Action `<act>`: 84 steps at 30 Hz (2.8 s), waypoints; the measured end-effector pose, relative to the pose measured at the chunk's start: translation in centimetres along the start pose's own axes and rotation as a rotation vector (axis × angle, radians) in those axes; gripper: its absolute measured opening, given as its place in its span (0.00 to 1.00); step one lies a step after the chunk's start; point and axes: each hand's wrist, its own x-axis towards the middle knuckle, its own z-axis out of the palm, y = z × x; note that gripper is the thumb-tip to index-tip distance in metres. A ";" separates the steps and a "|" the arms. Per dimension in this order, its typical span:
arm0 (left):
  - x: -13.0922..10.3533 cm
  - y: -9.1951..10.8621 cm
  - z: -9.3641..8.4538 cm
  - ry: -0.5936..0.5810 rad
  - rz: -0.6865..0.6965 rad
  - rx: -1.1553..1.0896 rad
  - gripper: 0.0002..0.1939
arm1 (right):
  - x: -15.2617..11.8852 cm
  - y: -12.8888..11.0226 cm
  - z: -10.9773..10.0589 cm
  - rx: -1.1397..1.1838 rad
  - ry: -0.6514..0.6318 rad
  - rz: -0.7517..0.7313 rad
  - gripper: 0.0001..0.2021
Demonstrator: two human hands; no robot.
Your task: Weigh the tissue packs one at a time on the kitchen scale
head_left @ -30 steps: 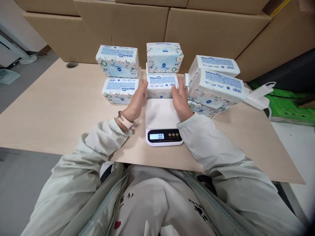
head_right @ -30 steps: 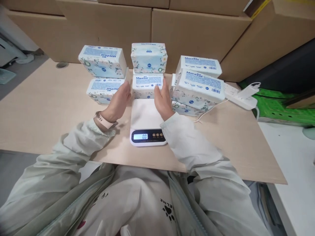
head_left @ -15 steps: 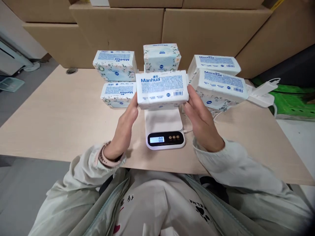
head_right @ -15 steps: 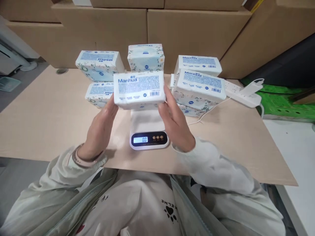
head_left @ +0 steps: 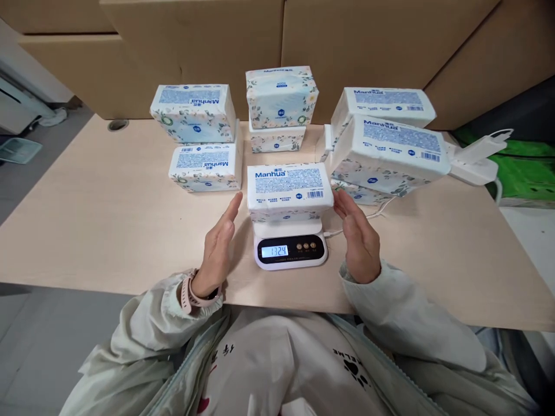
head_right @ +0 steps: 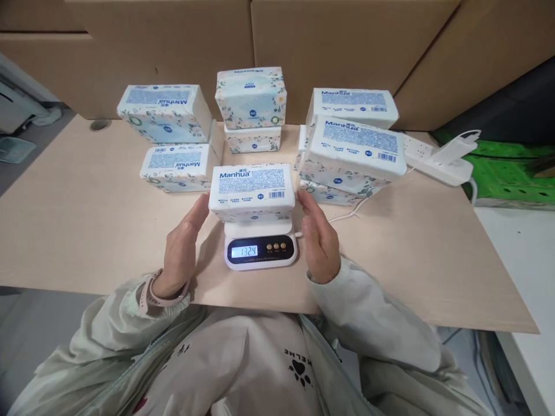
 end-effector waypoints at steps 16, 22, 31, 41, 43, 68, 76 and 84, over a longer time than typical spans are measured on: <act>0.2 0.4 0.0 -0.030 -0.054 -0.037 0.25 | 0.0 -1.2 0.0 0.058 0.004 0.032 0.21; 0.2 0.6 0.1 -0.028 -0.076 -0.030 0.26 | 0.2 -1.2 0.0 0.078 0.040 0.039 0.20; 0.1 0.6 0.1 -0.030 -0.069 -0.034 0.25 | 0.3 -1.2 0.1 0.073 0.054 0.047 0.21; 0.1 0.7 0.2 -0.019 -0.092 -0.046 0.27 | 0.4 -1.4 0.1 0.023 0.040 0.064 0.24; 0.1 0.8 0.2 -0.026 -0.088 -0.043 0.26 | 0.4 -1.4 0.1 0.018 0.032 0.070 0.24; 0.2 0.2 0.2 -0.029 -0.062 -0.072 0.25 | 0.6 -1.6 0.1 0.044 0.057 0.060 0.22; 0.5 0.5 0.4 -0.059 -0.073 -0.071 0.28 | 0.6 -1.0 -0.3 -0.041 -0.018 0.105 0.27; 1.6 0.9 0.2 -0.013 0.016 -0.091 0.33 | 1.7 -2.8 1.7 -0.061 -0.309 0.018 0.35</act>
